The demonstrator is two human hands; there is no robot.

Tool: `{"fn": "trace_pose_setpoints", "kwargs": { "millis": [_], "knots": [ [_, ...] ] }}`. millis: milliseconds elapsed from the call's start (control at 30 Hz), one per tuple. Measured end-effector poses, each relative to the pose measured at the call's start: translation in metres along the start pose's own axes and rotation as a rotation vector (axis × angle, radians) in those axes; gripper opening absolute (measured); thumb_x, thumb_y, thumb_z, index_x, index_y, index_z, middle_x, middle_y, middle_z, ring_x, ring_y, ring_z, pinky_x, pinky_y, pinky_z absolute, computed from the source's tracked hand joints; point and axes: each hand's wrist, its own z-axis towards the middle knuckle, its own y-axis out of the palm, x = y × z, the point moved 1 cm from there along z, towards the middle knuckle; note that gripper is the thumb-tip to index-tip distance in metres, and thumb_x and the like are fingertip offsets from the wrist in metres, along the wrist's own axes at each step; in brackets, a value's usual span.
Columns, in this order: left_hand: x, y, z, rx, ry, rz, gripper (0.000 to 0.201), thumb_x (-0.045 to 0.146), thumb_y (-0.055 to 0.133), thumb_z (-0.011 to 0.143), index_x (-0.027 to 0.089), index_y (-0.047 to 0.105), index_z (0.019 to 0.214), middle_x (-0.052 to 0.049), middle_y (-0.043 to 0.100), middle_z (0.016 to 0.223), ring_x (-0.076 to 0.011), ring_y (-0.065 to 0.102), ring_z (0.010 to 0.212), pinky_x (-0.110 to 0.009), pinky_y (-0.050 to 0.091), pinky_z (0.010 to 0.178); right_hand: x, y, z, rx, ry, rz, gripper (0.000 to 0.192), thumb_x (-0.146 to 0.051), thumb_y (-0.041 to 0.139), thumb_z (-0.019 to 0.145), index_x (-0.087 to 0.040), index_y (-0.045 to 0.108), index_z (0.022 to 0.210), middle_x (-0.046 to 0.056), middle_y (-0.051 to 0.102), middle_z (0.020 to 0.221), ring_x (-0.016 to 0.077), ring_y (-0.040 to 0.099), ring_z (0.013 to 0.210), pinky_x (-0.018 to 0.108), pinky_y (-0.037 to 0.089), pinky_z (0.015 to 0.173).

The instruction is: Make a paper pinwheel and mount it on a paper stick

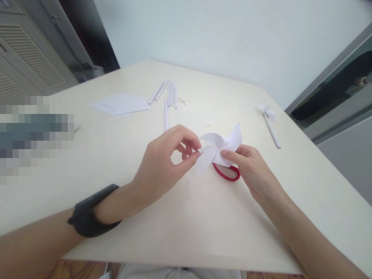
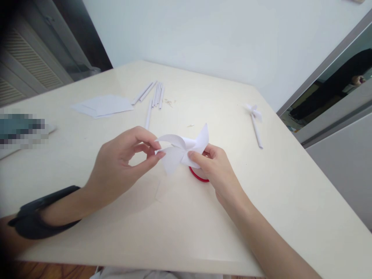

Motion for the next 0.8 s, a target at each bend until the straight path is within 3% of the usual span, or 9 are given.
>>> {"fn": "trace_pose_setpoints", "kwargs": {
  "millis": [133,367,567,700,800],
  "knots": [
    [0.001,0.0,-0.004,-0.01,0.134,0.148,0.004,0.019,0.054,0.081,0.022,0.053,0.078,0.0,0.059,0.079,-0.0139,0.057,0.068,-0.029,0.048,0.068,0.0,0.002,-0.001,-0.005,0.004,0.009,0.013,-0.029,0.056,0.079,-0.017,0.059,0.077,0.001,0.058,0.074,0.0161,0.052,0.071,0.028,0.038,0.066],
    [0.004,-0.004,-0.003,-0.109,0.204,0.044,0.011,0.022,0.056,0.083,0.023,0.063,0.091,-0.002,0.063,0.088,-0.015,0.058,0.081,-0.029,0.046,0.077,0.0,0.003,-0.001,0.026,-0.017,0.006,0.016,-0.032,0.056,0.079,-0.017,0.059,0.075,-0.001,0.056,0.071,0.0139,0.048,0.065,0.026,0.034,0.06],
    [0.002,-0.002,0.0,-0.161,-0.01,-0.18,0.008,0.026,0.057,0.083,0.022,0.064,0.084,-0.001,0.062,0.091,-0.0143,0.058,0.086,-0.025,0.046,0.077,-0.001,0.005,-0.002,0.027,-0.022,0.02,0.013,-0.03,0.056,0.078,-0.017,0.06,0.077,0.0,0.056,0.073,0.0147,0.049,0.069,0.026,0.036,0.063],
    [-0.005,0.002,0.002,-0.342,-0.269,-0.363,0.007,0.027,0.061,0.078,0.021,0.057,0.08,0.0,0.058,0.083,-0.0148,0.057,0.075,-0.027,0.048,0.069,-0.008,0.011,-0.005,0.092,-0.003,-0.016,0.009,-0.024,0.056,0.075,-0.017,0.061,0.078,0.001,0.059,0.076,0.0155,0.05,0.071,0.026,0.037,0.063],
    [-0.008,0.005,0.003,-0.406,-0.363,-0.511,0.012,0.025,0.063,0.076,0.021,0.051,0.078,0.002,0.052,0.078,-0.0139,0.055,0.072,-0.027,0.046,0.066,-0.011,0.015,-0.007,0.122,0.01,-0.055,0.011,-0.024,0.056,0.074,-0.017,0.062,0.079,0.001,0.059,0.076,0.0143,0.049,0.066,0.025,0.035,0.057]
  ]
}}
